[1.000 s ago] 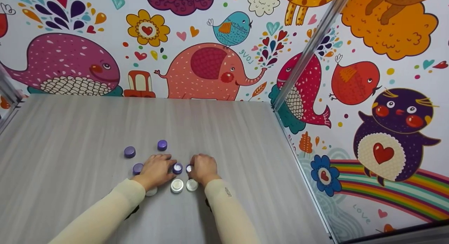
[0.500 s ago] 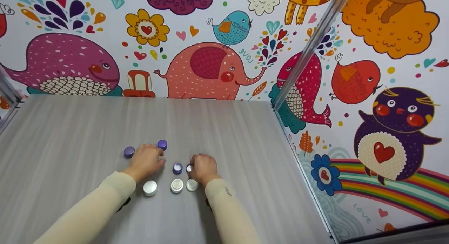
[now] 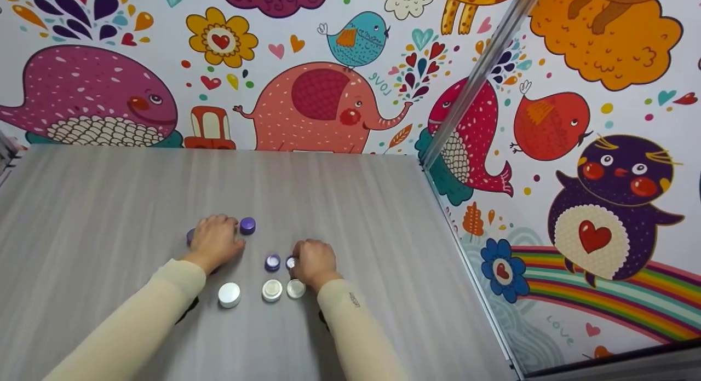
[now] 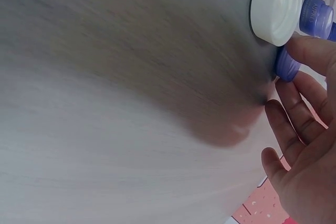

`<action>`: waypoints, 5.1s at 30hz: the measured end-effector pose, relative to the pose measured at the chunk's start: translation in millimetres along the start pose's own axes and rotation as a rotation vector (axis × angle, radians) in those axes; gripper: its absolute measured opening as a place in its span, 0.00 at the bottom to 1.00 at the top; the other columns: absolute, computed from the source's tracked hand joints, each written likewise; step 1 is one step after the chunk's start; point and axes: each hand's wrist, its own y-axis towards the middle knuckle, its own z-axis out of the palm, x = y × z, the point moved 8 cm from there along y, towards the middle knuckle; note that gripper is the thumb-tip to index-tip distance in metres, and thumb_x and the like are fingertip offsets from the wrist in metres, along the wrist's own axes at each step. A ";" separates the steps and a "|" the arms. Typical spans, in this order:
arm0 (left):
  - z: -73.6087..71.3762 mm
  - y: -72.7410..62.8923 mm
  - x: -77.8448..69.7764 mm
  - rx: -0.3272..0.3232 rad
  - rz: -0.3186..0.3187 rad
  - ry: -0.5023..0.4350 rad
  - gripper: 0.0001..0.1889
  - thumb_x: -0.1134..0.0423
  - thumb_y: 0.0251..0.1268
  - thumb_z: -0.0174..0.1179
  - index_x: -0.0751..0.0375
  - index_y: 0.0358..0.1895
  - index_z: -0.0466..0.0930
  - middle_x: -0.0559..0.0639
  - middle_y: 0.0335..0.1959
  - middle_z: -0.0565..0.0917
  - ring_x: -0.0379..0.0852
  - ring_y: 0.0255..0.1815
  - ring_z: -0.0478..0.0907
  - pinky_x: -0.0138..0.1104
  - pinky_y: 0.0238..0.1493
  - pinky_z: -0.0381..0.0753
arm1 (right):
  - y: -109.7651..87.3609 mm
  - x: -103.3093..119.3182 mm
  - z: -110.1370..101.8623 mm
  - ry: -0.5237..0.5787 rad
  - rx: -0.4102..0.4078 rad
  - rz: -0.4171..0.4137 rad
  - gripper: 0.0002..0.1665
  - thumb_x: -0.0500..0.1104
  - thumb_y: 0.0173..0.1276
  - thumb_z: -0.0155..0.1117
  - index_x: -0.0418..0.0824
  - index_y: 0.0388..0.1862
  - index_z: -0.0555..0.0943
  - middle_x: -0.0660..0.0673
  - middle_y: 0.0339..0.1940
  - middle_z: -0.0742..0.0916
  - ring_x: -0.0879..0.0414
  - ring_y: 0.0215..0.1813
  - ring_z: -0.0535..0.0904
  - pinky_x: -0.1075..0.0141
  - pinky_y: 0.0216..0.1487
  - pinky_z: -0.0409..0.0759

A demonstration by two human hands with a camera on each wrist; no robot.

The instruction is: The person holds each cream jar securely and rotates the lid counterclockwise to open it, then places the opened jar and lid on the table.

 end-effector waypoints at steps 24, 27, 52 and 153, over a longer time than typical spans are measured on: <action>12.7 16.7 16.5 0.013 -0.037 -0.004 0.28 0.52 0.57 0.71 0.75 0.49 0.80 0.66 0.47 0.80 0.64 0.53 0.74 0.52 0.59 0.66 | 3.9 10.9 -2.3 0.022 0.007 -0.020 0.17 0.45 0.46 0.78 0.44 0.37 0.85 0.53 0.29 0.81 0.55 0.35 0.78 0.58 0.40 0.77; 12.0 17.1 18.8 0.002 -0.037 -0.022 0.28 0.52 0.57 0.71 0.75 0.50 0.80 0.66 0.48 0.79 0.64 0.54 0.73 0.52 0.60 0.65 | 5.1 13.6 -2.7 0.014 0.004 -0.024 0.17 0.46 0.46 0.78 0.45 0.36 0.86 0.54 0.29 0.80 0.56 0.34 0.77 0.59 0.39 0.77; 5.2 7.6 4.2 -0.045 0.002 -0.059 0.24 0.52 0.57 0.70 0.71 0.45 0.81 0.63 0.43 0.82 0.62 0.50 0.76 0.51 0.57 0.67 | 0.8 -0.2 2.3 -0.028 0.006 -0.022 0.18 0.47 0.48 0.78 0.45 0.39 0.86 0.52 0.31 0.82 0.55 0.37 0.79 0.58 0.43 0.77; -16.4 -40.4 -58.5 -0.139 0.365 -0.043 0.17 0.50 0.47 0.69 0.60 0.34 0.85 0.49 0.32 0.81 0.51 0.38 0.78 0.44 0.46 0.74 | 11.2 52.4 -28.0 0.310 0.025 -0.078 0.12 0.47 0.60 0.67 0.44 0.40 0.86 0.54 0.34 0.88 0.61 0.35 0.81 0.65 0.40 0.78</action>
